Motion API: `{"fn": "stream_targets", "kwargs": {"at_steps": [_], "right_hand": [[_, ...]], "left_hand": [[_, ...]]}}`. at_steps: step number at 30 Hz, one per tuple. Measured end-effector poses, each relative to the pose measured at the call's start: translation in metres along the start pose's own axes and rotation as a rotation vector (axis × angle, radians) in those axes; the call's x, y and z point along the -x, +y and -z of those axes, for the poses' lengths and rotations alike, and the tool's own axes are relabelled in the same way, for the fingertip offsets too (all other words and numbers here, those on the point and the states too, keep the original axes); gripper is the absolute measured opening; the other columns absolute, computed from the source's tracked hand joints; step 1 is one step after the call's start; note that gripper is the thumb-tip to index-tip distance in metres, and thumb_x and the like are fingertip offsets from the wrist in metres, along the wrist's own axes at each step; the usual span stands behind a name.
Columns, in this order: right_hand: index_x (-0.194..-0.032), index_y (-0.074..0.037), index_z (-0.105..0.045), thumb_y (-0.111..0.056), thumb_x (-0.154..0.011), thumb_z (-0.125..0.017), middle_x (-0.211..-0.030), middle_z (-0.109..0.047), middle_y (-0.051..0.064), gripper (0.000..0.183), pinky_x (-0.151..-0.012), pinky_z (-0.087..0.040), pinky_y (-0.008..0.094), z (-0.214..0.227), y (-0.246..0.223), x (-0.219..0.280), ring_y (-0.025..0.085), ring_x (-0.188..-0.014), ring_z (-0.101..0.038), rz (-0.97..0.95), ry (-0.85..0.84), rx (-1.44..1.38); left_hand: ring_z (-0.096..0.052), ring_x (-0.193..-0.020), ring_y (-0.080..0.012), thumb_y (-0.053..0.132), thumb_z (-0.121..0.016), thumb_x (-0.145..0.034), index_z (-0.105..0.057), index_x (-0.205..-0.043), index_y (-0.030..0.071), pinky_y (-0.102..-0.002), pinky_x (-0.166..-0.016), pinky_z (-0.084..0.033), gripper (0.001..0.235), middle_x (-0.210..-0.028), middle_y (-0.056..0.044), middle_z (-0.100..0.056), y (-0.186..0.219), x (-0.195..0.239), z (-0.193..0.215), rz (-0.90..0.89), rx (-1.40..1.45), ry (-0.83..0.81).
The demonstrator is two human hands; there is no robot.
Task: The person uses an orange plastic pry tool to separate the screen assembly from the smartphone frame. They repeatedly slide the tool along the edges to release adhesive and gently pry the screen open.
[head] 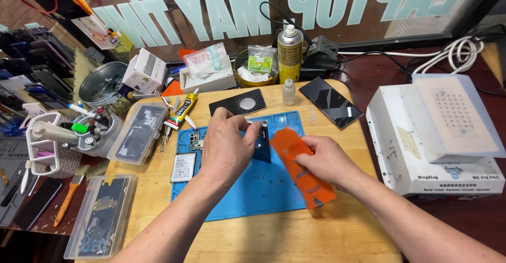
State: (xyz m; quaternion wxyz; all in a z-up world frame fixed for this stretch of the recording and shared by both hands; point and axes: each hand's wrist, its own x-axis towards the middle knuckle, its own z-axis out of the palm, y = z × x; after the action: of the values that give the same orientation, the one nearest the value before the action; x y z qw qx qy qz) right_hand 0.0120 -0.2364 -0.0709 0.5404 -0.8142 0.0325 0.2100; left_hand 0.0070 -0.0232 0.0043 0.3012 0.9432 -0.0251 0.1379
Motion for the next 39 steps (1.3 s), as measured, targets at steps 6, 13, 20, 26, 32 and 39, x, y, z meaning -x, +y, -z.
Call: {"fn": "stream_targets", "kwargs": {"at_steps": [6, 13, 20, 26, 32, 39], "right_hand": [[-0.110, -0.010, -0.075, -0.012, -0.084, -0.063, -0.083, -0.080, 0.007, 0.029, -0.070, -0.061, 0.031, -0.011, -0.002, 0.006, 0.015, -0.073, -0.076, 0.100, 0.023, 0.117], [-0.110, -0.012, -0.074, -0.015, -0.087, -0.060, -0.081, -0.079, 0.007, 0.028, -0.071, -0.062, 0.033, -0.018, -0.004, 0.016, 0.016, -0.074, -0.077, 0.075, 0.002, 0.134], [-0.113, -0.014, -0.074, -0.018, -0.088, -0.059, -0.082, -0.079, 0.006, 0.029, -0.072, -0.061, 0.033, -0.025, -0.008, 0.020, 0.016, -0.075, -0.076, 0.087, 0.025, 0.185], [-0.130, -0.023, -0.067, -0.019, -0.091, -0.052, -0.086, -0.076, 0.007, 0.042, -0.074, -0.060, 0.035, -0.029, -0.003, 0.017, 0.019, -0.077, -0.076, 0.070, 0.115, 0.235], [-0.130, -0.018, -0.065, -0.012, -0.089, -0.052, -0.089, -0.078, 0.008, 0.044, -0.076, -0.062, 0.035, -0.022, 0.005, 0.015, 0.021, -0.080, -0.079, 0.067, 0.138, 0.223], [-0.122, -0.017, -0.073, -0.007, -0.091, -0.050, -0.074, -0.076, 0.007, 0.040, -0.059, -0.058, 0.036, -0.025, -0.004, 0.015, 0.020, -0.062, -0.072, 0.078, 0.136, 0.156]], "left_hand": [[-0.063, -0.089, -0.0321, 0.032, -0.077, -0.087, -0.077, -0.081, 0.002, -0.045, -0.079, -0.052, 0.031, -0.095, -0.015, -0.058, 0.001, -0.001, 0.001, 0.012, -0.033, -0.025], [-0.063, -0.086, -0.0300, 0.033, -0.075, -0.089, -0.078, -0.085, 0.002, -0.045, -0.075, -0.053, 0.031, -0.094, -0.014, -0.058, 0.003, 0.006, 0.002, 0.025, -0.020, -0.018], [-0.063, -0.088, -0.0303, 0.033, -0.075, -0.088, -0.078, -0.086, 0.003, -0.045, -0.077, -0.053, 0.030, -0.094, -0.014, -0.058, 0.000, 0.007, 0.001, 0.020, -0.010, -0.009], [-0.063, -0.089, -0.0310, 0.033, -0.075, -0.088, -0.078, -0.085, 0.003, -0.046, -0.078, -0.052, 0.031, -0.094, -0.014, -0.058, 0.001, 0.005, 0.002, 0.045, -0.031, -0.026], [-0.063, -0.091, -0.0330, 0.035, -0.076, -0.087, -0.077, -0.084, 0.002, -0.047, -0.081, -0.052, 0.032, -0.096, -0.015, -0.058, 0.004, -0.001, 0.002, 0.071, -0.034, -0.043], [-0.061, -0.100, -0.0340, 0.033, -0.076, -0.086, -0.078, -0.083, 0.003, -0.046, -0.087, -0.051, 0.030, -0.097, -0.016, -0.059, 0.002, -0.001, 0.001, 0.018, -0.018, -0.021]]}}
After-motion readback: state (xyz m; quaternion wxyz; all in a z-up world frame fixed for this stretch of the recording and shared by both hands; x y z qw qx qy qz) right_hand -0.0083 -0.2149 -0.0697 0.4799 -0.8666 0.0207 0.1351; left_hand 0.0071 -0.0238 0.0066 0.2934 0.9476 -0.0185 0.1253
